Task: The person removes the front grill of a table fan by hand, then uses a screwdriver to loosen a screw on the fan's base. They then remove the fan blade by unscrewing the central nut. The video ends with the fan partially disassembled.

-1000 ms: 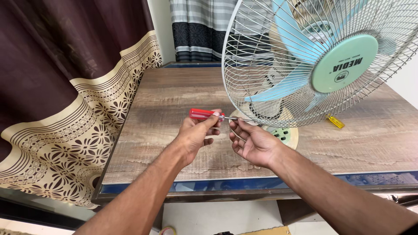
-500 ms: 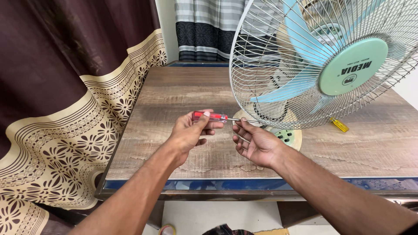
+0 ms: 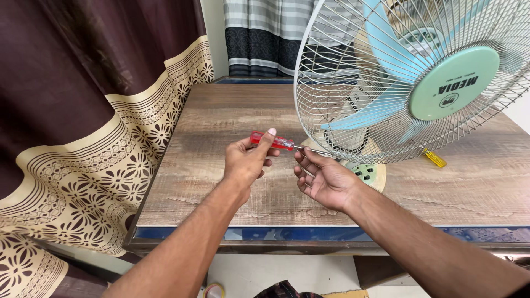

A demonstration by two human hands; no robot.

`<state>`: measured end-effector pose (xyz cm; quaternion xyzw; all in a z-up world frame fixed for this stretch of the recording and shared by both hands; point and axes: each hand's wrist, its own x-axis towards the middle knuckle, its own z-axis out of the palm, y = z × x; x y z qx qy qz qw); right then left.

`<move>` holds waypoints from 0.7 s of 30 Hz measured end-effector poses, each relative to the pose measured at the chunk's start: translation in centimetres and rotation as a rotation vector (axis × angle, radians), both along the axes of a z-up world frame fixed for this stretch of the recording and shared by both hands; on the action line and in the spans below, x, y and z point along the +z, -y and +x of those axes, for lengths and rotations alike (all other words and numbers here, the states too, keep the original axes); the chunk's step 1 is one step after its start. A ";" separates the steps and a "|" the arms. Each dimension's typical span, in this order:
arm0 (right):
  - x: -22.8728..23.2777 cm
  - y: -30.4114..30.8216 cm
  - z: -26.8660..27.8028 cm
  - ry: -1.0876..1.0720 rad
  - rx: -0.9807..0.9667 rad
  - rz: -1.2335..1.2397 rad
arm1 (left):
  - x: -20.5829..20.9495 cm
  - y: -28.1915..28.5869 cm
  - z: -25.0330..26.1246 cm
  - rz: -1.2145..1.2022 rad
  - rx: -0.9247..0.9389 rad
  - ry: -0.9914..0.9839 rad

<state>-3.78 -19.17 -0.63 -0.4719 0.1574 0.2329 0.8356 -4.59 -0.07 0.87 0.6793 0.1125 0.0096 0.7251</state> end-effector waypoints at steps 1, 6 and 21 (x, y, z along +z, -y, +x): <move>0.0 0.0 0.0 -0.004 -0.008 0.003 | 0.0 0.0 0.0 0.014 0.007 -0.010; -0.3 0.1 0.1 0.010 -0.061 0.077 | 0.3 0.0 0.1 0.054 0.024 -0.032; -2.1 0.6 1.6 0.000 -0.091 0.108 | 1.5 0.7 -0.4 0.238 0.047 -0.110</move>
